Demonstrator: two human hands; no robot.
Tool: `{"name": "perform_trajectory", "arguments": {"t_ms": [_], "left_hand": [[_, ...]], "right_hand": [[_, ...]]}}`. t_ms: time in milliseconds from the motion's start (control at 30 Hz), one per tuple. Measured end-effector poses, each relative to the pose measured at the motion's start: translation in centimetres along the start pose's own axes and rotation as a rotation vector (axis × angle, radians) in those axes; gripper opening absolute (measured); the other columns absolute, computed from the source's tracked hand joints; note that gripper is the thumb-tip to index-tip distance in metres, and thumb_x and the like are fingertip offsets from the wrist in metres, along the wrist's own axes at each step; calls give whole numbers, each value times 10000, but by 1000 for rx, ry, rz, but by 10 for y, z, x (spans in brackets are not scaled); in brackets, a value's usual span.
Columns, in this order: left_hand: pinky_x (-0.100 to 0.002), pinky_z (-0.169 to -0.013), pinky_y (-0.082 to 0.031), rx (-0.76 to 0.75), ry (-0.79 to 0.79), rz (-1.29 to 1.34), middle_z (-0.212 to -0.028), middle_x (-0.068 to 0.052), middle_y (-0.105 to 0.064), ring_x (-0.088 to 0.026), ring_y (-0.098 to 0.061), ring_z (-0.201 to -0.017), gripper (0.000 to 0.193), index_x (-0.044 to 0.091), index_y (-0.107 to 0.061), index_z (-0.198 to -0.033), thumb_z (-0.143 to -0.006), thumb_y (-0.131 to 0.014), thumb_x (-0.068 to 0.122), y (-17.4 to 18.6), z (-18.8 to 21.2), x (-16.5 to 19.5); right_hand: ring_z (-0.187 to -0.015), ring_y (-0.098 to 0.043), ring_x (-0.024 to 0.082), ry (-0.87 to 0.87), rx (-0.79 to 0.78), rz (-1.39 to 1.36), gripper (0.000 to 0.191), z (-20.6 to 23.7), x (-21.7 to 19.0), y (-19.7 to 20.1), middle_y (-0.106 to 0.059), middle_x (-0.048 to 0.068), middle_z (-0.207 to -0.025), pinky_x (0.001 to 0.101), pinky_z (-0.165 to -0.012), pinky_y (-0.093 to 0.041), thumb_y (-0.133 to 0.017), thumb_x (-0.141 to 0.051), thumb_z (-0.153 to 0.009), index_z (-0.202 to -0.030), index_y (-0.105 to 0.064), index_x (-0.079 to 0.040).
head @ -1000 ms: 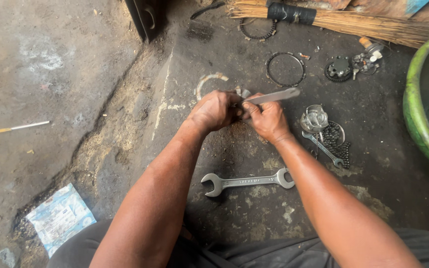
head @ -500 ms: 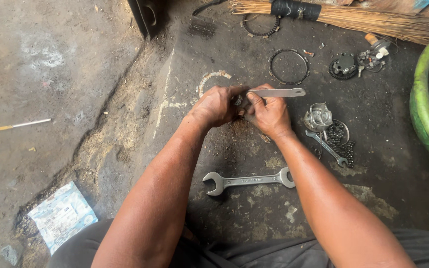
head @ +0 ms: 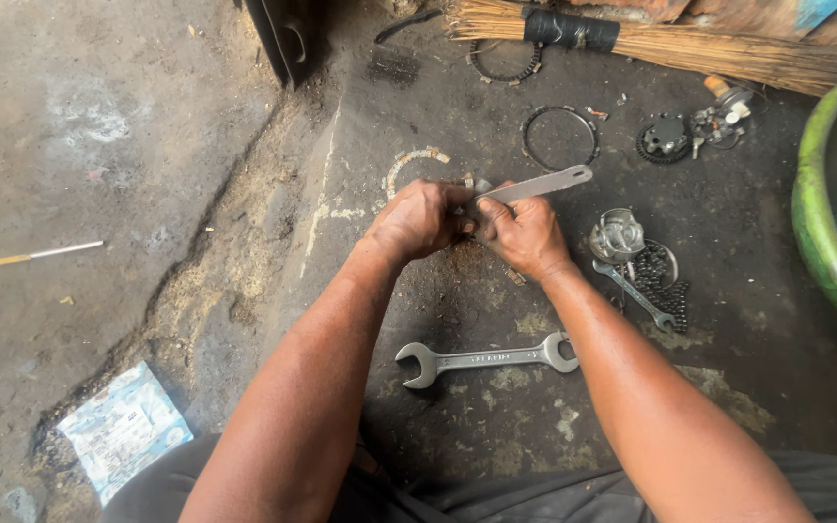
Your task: The person uses a hammer and a wrench to strike and adjust a circular metal part on the floor. They repeatedly hit the part with the hammer and use the wrench to hold or reposition it.
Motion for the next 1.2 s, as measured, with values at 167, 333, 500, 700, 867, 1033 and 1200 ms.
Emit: {"name": "perform_trajectory", "arguments": {"t_ms": [167, 333, 500, 700, 867, 1033, 1200], "left_hand": [[-421, -864, -577, 20, 65, 2, -1041, -152, -757, -320, -732, -980, 627, 214, -588, -1389, -808, -811, 292, 3, 1, 3], [-420, -885, -575, 27, 20, 24, -1042, -157, -761, -326, -728, -1009, 603, 184, -625, -1358, -797, -820, 285, 0, -3, -1], [-407, -900, -575, -42, 66, -2, -1061, -122, -766, -310, -735, -1009, 404, 190, -712, -1246, -857, -774, 282, -3, -4, -4], [-411, -878, -572, -87, 81, -92, -1023, -109, -770, -296, -755, -929, 408, 195, -649, -1278, -900, -750, 311, 0, -4, 3], [-454, -828, -563, 41, -12, 5, -979, -168, -753, -369, -715, -936, 713, 190, -508, -1459, -804, -784, 245, 4, 0, 6], [-444, -853, -568, -1, 8, -37, -998, -170, -747, -360, -712, -965, 629, 219, -578, -1410, -819, -792, 262, 0, -2, 3], [-422, -859, -573, 1, -13, 41, -1031, -121, -764, -314, -737, -956, 476, 216, -679, -1298, -832, -774, 242, -5, -4, -4]], "right_hand": [[-673, -655, 77, 79, 64, -248, 190, -1, 0, -3, -685, -2, -803, 270, -603, -556, -642, -240, -1035, -1043, -678, -54], [-682, -652, 85, 129, 91, -123, 169, 1, 0, -5, -680, 17, -860, 268, -623, -545, -658, -203, -1032, -1031, -682, -36], [-672, -656, 89, 163, 43, -11, 213, 5, -3, -4, -668, 25, -832, 275, -598, -554, -627, -242, -1050, -997, -690, -46], [-645, -644, 103, -17, 47, -3, 229, 4, -7, -1, -668, 34, -771, 291, -566, -535, -616, -283, -1026, -1004, -688, -67], [-677, -624, 83, 173, 84, -109, 244, 3, -10, -4, -639, 13, -915, 265, -611, -522, -625, -252, -1051, -1061, -693, -18], [-663, -623, 98, 217, 120, -10, 221, 5, -5, -4, -626, 19, -904, 278, -603, -503, -629, -221, -1057, -1045, -687, -8], [-710, -639, 103, 260, 76, 88, 260, 8, -3, -2, -645, 18, -859, 277, -613, -516, -618, -264, -1082, -980, -701, -39]]}}
Point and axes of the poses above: each hand's wrist, its own z-axis away from the middle knuckle, its own y-axis out of the back of the hand, x = y × z, the point moved 2 cm from there along -z, towards the middle knuckle
